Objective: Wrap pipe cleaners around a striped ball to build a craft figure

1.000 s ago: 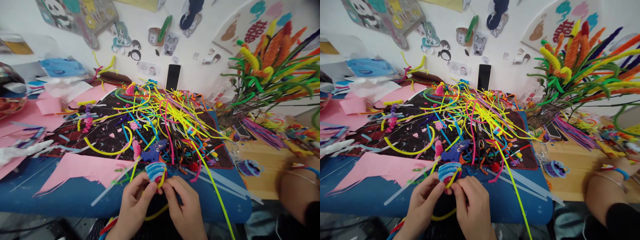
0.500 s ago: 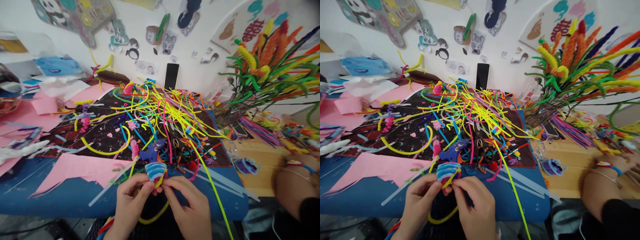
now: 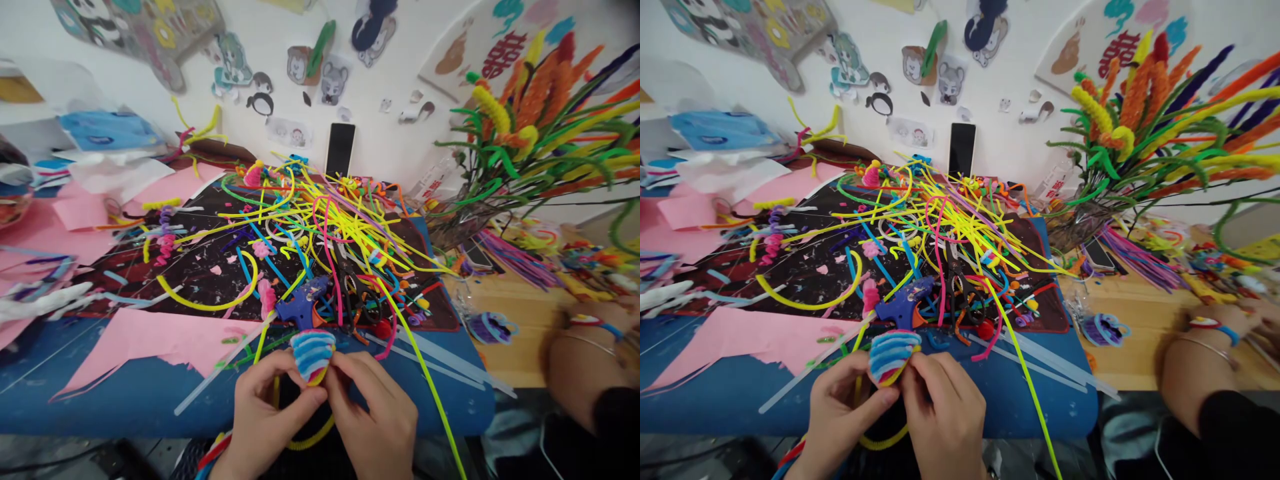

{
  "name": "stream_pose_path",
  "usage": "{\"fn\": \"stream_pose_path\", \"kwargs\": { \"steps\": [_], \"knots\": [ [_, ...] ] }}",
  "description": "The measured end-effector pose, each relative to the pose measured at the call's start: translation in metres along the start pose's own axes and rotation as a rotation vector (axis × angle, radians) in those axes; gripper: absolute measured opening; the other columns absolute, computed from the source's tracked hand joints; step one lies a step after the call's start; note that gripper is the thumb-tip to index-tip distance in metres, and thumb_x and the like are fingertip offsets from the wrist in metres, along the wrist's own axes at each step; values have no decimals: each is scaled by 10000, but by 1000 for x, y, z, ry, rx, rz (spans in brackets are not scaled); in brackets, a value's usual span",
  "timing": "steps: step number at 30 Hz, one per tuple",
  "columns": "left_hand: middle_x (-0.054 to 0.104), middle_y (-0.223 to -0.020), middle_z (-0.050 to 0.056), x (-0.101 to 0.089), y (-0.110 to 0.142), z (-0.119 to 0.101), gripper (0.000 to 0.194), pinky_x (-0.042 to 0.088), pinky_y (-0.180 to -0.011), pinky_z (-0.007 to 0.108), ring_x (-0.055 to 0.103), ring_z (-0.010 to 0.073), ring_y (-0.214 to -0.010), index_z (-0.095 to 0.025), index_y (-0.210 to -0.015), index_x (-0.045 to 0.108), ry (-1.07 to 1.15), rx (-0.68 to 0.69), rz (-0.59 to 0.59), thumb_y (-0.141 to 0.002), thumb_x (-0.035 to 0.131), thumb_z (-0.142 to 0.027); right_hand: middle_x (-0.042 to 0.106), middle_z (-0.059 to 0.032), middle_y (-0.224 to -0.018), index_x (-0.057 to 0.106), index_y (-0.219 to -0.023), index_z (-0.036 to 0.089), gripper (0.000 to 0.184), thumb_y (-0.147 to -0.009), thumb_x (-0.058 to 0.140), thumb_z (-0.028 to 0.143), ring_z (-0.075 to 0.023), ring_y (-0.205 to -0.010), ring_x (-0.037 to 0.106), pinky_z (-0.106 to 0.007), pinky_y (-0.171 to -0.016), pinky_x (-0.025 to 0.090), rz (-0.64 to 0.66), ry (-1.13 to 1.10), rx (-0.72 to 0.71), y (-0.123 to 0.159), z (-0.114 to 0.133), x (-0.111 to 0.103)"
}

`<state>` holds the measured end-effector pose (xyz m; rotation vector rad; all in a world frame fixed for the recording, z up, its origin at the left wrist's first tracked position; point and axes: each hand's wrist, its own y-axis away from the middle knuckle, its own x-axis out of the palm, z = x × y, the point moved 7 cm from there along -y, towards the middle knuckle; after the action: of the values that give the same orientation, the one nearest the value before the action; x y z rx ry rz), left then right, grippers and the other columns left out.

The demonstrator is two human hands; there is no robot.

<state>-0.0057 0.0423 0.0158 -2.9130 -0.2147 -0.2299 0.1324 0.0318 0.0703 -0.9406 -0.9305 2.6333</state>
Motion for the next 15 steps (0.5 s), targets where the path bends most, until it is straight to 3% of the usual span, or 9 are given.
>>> {"fn": "stream_pose_path", "kwargs": {
  "steps": [5, 11, 15],
  "knots": [
    [716, -666, -60, -7, 6, 6, 180, 528, -626, 126, 663, 93, -617, -230, -744, 699, -44, 32, -55, -709, 753, -61, 667, 5, -656, 672, -855, 162, 149, -852, 631, 19, -91, -561, 637, -159, -576, 511, -15, -38, 18, -3, 1, -3],
    [687, -694, -46, -10, 7, 19, 105, 518, -584, 150, 618, 104, -611, -242, -797, 711, 45, -72, -74, -782, 758, -149, 685, 23, -713, 644, -817, 191, 145, -854, 609, 55, -81, -640, 666, -123, -633, 528, 35, -133, 127, -6, -5, -2],
    [678, -718, -39, -4, 2, 16, 66, 508, -574, 150, 599, 101, -610, -251, -843, 723, 152, -104, 11, -834, 729, -186, 668, 38, -727, 632, -819, 208, 132, -872, 605, 90, -76, -654, 650, -126, -625, 510, 68, -157, 189, -3, -13, 1]
  ]
}}
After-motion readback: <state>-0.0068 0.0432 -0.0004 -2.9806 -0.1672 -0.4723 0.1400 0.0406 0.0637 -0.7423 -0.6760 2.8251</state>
